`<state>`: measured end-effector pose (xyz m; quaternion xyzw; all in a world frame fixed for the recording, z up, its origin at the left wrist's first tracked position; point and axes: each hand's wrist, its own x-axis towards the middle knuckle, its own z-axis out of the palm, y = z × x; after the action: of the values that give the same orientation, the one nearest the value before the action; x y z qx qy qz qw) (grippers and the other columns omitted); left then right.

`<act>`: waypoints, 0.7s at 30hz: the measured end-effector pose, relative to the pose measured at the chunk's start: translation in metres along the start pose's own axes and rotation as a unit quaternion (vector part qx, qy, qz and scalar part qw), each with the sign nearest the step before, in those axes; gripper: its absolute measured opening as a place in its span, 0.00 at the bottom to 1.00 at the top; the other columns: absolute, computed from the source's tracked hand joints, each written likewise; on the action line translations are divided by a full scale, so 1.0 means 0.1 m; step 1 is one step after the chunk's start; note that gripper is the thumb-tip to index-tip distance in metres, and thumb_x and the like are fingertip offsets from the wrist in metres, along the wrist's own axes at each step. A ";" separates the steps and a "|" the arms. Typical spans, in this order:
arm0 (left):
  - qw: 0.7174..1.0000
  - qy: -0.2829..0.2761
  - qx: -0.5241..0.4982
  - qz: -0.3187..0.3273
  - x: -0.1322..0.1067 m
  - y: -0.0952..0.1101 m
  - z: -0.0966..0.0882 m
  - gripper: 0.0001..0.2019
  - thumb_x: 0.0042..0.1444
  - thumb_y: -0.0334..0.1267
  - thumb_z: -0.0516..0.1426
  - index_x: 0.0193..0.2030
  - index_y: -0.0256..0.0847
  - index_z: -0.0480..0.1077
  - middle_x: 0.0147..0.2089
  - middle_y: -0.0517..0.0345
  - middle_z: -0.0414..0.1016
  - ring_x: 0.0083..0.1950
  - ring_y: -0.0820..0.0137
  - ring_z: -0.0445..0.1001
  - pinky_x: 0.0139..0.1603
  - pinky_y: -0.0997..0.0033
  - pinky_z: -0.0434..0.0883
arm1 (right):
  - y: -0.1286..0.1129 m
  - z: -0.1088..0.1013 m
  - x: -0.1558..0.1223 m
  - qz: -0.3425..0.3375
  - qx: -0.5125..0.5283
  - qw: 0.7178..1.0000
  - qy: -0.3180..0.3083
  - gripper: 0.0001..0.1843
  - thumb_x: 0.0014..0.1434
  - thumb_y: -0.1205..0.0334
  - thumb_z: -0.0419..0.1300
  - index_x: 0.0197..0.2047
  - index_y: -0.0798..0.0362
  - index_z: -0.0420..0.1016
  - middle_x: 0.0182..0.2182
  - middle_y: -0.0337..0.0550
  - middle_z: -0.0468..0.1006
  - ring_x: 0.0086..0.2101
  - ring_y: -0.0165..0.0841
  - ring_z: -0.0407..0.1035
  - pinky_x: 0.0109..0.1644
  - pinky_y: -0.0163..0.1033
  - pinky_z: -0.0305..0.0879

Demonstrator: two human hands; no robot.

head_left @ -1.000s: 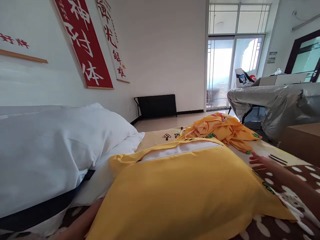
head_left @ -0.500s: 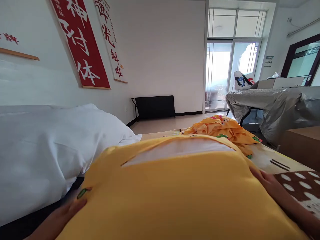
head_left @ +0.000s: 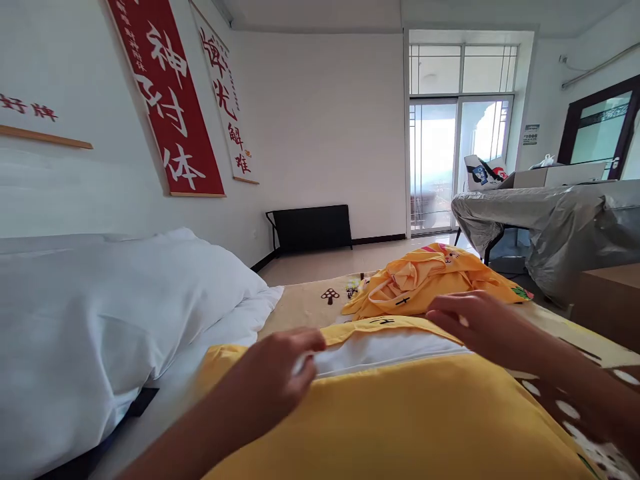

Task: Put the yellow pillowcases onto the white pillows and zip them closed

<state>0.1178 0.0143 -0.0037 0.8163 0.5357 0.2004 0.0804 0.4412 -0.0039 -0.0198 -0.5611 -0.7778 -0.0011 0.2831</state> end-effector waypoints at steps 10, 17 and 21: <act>0.991 -0.095 -0.085 0.026 0.29 -0.12 1.40 0.12 0.57 0.41 0.48 0.30 0.41 0.69 0.35 0.55 0.75 0.39 0.66 0.71 0.41 0.70 0.62 | 0.11 1.13 -0.16 -0.028 0.055 0.986 -0.154 0.19 0.62 0.51 0.48 0.33 0.49 0.78 0.33 0.40 0.79 0.36 0.33 0.68 0.39 0.35 0.55; 0.991 -0.111 -0.071 0.004 0.29 -0.08 1.41 0.16 0.60 0.44 0.47 0.28 0.40 0.70 0.33 0.56 0.76 0.37 0.67 0.72 0.39 0.70 0.61 | 0.54 0.74 -0.19 0.036 -0.006 0.986 -0.165 0.23 0.62 0.54 0.46 0.24 0.52 0.75 0.26 0.45 0.76 0.32 0.34 0.67 0.34 0.35 0.52; 0.993 -0.120 -0.019 0.010 0.31 -0.05 1.38 0.18 0.61 0.43 0.45 0.28 0.39 0.70 0.33 0.56 0.76 0.36 0.68 0.73 0.38 0.71 0.63 | 0.72 0.75 -0.17 0.039 -0.050 0.982 -0.179 0.20 0.59 0.57 0.49 0.21 0.53 0.75 0.23 0.45 0.74 0.28 0.32 0.65 0.30 0.36 0.47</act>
<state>0.1815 0.0563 -0.1225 0.8382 0.5099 0.1120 0.1576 0.4743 0.0317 -0.1132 -0.5952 -0.7928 0.0715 0.1101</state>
